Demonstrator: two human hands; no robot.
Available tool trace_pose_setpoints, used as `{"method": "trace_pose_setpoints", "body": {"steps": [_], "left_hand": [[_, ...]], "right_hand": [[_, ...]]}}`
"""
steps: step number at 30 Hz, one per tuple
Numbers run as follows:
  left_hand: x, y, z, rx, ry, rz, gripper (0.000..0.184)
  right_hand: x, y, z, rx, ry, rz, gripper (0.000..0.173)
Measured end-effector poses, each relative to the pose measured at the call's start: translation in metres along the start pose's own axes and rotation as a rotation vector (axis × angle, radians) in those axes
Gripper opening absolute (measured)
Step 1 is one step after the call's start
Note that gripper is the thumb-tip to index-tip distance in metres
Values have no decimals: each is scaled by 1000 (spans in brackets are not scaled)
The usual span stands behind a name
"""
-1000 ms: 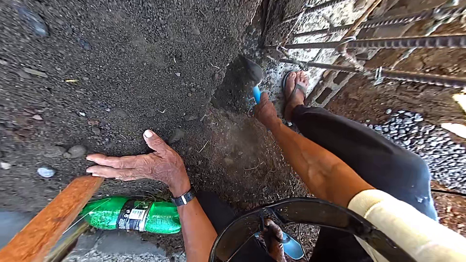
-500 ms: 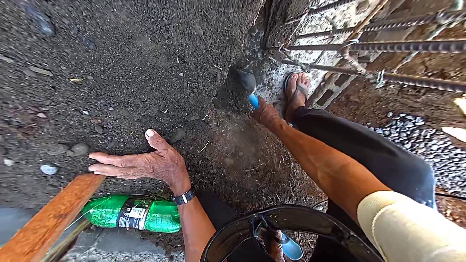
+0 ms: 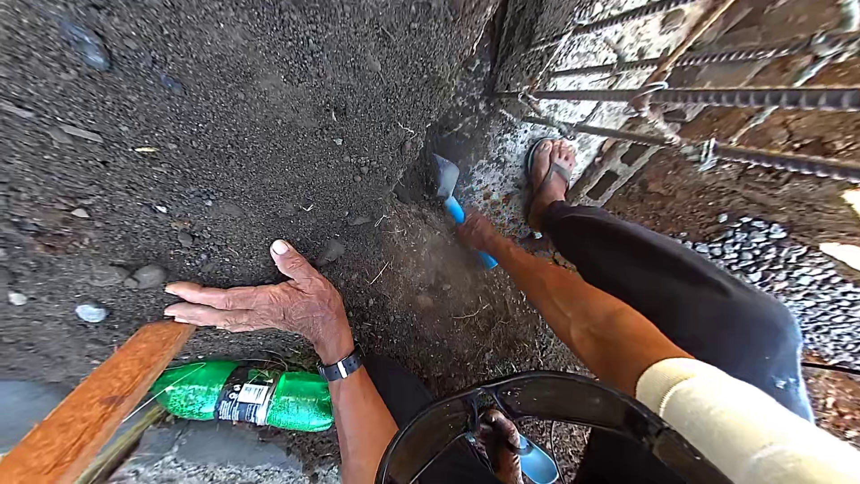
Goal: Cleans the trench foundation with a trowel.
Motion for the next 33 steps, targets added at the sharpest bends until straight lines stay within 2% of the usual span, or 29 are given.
{"method": "trace_pose_setpoints", "body": {"steps": [3,9,14,23,28,30,33], "left_hand": [[-2,1,0,0,1,-6,108],[-1,1,0,-10,2,0,108],[0,1,0,-7,27,7,110],[-3,3,-8,-4,22,33,111],[-10,7,-7,-15,63,-30,108],[-13,12,-11,-34,66,-67,103],[-12,27,-17,-203,56,-57,96]], "right_hand": [[-2,0,5,-45,-16,-53,45],[20,27,13,-326,-23,-24,50],[13,21,20,-369,-31,134,47],[-9,43,16,-394,-12,23,44],[-78,61,31,-320,47,66,44],[-123,73,20,-322,71,100,48],[-197,89,-2,-308,79,196,49]]}}
Point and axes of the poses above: each hand's wrist, its own x-axis towards the middle knuckle, its own y-axis out of the back of the hand, z = x × y, the point moved 4 cm from there along x, towards the middle knuckle, and after that the axes turned 9 degrees about -y, right-handed, at the moved point
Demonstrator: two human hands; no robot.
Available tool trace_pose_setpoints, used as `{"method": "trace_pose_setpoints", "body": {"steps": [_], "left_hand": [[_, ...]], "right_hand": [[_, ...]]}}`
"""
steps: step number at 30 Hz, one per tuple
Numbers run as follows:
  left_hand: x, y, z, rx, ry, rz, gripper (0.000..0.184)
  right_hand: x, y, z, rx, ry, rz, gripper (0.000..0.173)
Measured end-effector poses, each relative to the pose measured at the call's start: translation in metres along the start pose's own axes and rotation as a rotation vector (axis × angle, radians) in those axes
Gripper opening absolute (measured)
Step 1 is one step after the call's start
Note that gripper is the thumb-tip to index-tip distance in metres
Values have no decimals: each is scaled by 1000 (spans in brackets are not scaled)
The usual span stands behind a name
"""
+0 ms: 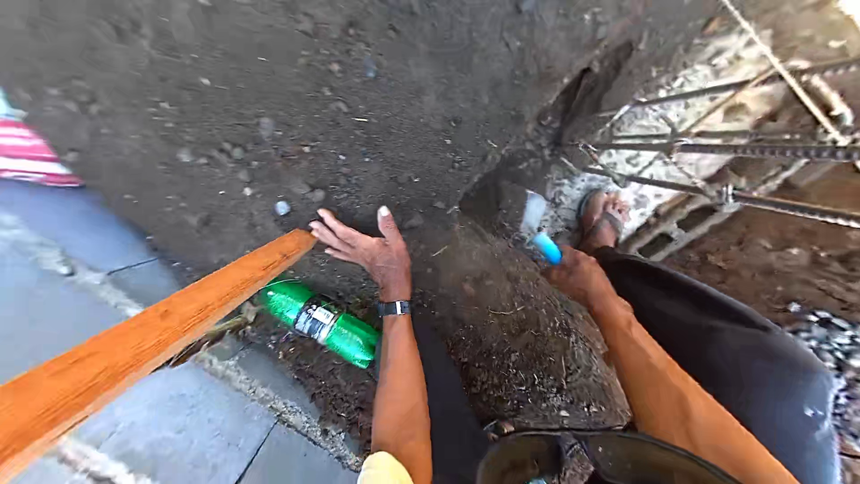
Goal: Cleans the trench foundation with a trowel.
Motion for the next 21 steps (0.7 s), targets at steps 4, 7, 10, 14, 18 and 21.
{"method": "trace_pose_setpoints", "body": {"steps": [4,7,10,14,18,21], "left_hand": [[-12,33,-3,-261,20,25,81],[-23,57,-15,-236,62,46,69],[-26,69,-36,-143,146,98,77],[-16,51,-65,48,149,80,103],[-20,13,-92,194,86,4,111],[-23,3,-99,253,89,2,109]], "right_hand": [[-97,54,-44,-18,53,171,44],[-170,81,-116,-23,137,222,44],[-230,79,-203,26,336,249,42],[-253,74,-246,120,546,333,34],[-194,72,-166,168,435,346,39],[-127,62,-79,59,223,268,42]]}}
Point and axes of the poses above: each hand's wrist, its own x-axis towards the middle knuckle, its own y-axis out of the back of the hand, z = x × y, the point moved 4 cm from there along x, towards the middle knuckle, and after that the axes turned 9 degrees about -y, right-handed, at the moved point
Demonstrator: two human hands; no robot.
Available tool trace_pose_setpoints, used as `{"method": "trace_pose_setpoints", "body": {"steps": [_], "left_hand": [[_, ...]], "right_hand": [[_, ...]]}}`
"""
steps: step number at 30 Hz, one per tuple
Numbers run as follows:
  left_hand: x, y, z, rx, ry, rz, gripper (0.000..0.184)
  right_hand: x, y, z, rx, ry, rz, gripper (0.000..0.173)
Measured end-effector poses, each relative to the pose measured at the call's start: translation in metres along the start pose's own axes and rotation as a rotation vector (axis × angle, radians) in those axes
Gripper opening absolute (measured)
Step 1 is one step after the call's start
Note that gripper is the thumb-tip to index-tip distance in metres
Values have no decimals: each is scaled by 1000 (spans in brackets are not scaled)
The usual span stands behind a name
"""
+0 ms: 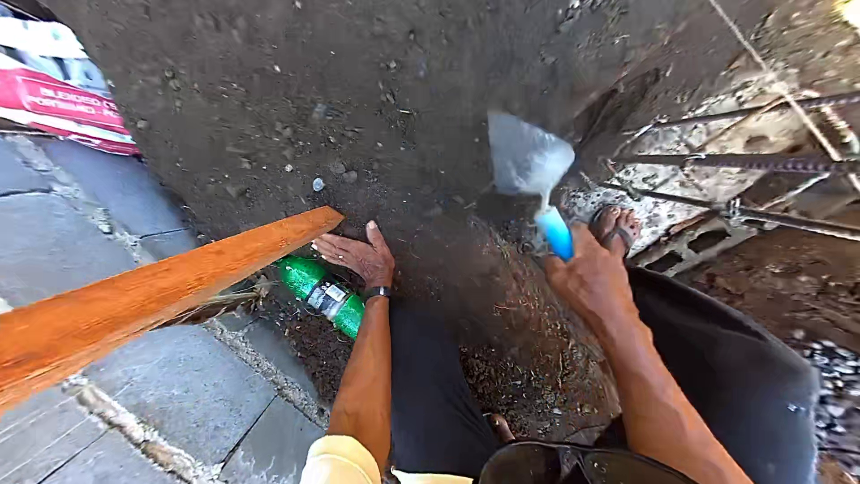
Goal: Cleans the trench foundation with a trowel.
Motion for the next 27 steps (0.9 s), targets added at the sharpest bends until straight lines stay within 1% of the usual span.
{"method": "trace_pose_setpoints", "body": {"steps": [3,5,7,11,13,17,19,20,21,22,23,27], "left_hand": [[-7,-4,-2,27,2,-1,105],[-9,-5,-3,16,3,2,104],[-8,-5,-5,-3,1,26,103],[-8,-6,-7,-33,11,15,102],[-11,-5,-11,-24,18,-3,102],[-11,-4,-6,-42,7,-12,101],[-13,-1,-5,-39,-11,-25,102],[-10,-2,-3,-44,-13,-13,102],[-6,-4,-2,-46,-21,27,103],[-1,-7,-1,-41,-36,103,104],[2,-9,0,-40,-38,136,105],[6,-11,1,-51,-26,149,105]], "right_hand": [[38,-34,85,-113,-280,-129,48],[66,-60,118,-104,-382,-153,49],[95,-86,135,-116,-419,-178,51],[135,-117,151,-210,-361,-201,54],[151,-132,159,-239,-343,-176,53],[187,-143,160,-295,-296,-169,51],[200,-157,163,-311,-271,-182,52],[207,-163,161,-299,-258,-183,52],[212,-169,159,-293,-244,-185,52],[215,-176,159,-284,-231,-192,53],[216,-181,159,-277,-215,-208,55],[214,-194,174,-373,-120,-233,55]]}}
Point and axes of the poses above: each hand's wrist, its own x-axis towards the middle knuckle, its own y-axis out of the back of the hand, z = x × y, the point moved 4 cm from there along x, towards the middle knuckle, and after that the axes turned 9 degrees about -y, right-handed, at the moved point
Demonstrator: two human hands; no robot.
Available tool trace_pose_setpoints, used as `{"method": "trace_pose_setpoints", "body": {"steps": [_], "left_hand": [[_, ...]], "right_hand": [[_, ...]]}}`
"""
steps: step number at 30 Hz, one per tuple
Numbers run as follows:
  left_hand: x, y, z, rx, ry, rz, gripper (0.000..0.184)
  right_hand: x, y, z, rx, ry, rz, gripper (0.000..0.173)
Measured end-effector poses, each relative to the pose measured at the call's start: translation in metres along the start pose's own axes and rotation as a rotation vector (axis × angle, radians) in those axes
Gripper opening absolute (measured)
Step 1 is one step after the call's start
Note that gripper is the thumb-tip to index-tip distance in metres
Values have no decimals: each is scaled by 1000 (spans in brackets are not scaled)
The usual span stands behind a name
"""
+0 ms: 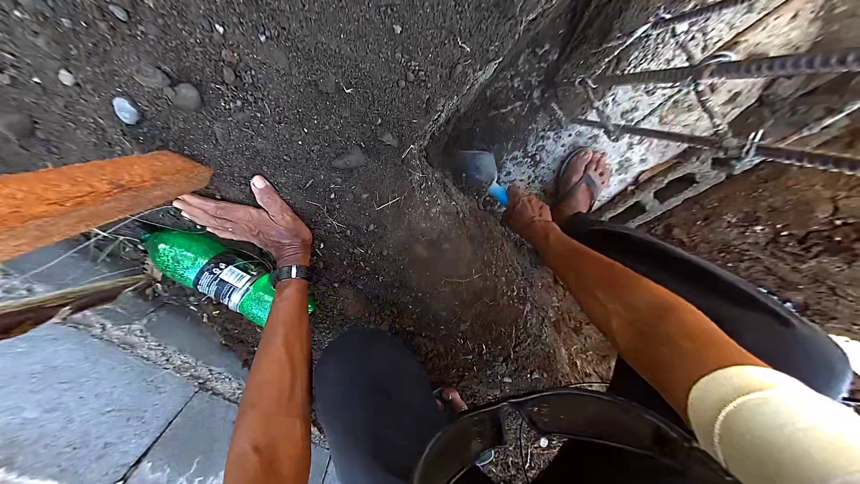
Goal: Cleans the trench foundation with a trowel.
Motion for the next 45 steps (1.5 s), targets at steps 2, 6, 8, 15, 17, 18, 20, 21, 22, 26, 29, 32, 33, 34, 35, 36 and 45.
{"method": "trace_pose_setpoints", "body": {"steps": [2,6,8,15,17,18,20,21,22,26,29,32,33,34,35,36,45], "left_hand": [[-2,-1,-2,3,-5,10,105],[-1,-1,-2,5,6,3,105],[-1,0,-1,-3,9,2,105],[-1,1,-2,10,9,-10,105],[-2,1,-2,9,2,-4,106],[-2,0,-2,8,-1,0,106],[-3,0,-3,13,0,1,106],[-3,1,-3,18,3,0,106],[-3,1,-3,25,7,-5,106],[-2,2,-2,19,6,3,106],[-3,3,-3,16,19,3,105],[-2,3,-2,16,36,-8,104],[-2,4,-3,17,37,-12,105],[-2,3,-3,18,39,-15,105],[-3,2,-4,16,36,-10,106],[-4,1,-4,13,32,-3,106],[-3,1,-4,39,48,-41,108]], "right_hand": [[5,-3,6,-35,19,2,53],[29,16,4,-93,76,-28,49],[41,24,-4,-112,99,-35,47],[48,23,-17,-40,142,-62,43],[41,26,-12,-41,153,-78,44],[38,30,-10,-40,159,-86,44],[27,35,-7,-32,162,-106,45],[20,38,-5,-23,159,-106,43],[9,40,-2,-15,154,-98,40],[-58,74,7,37,107,-67,36],[-127,116,7,12,116,38,35],[-218,176,-14,-12,212,158,30],[-254,196,-29,14,252,202,27],[-287,215,-47,45,305,259,24],[-316,232,-69,64,367,316,23],[-338,245,-92,82,440,374,24],[-268,201,-44,314,305,341,38]]}}
Point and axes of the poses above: each hand's wrist, its own x-axis towards the middle knuckle, its own y-axis out of the back of the hand, z = x × y, the point moved 4 cm from there along x, towards the middle knuckle, and after that the axes turned 9 degrees about -y, right-handed, at the moved point
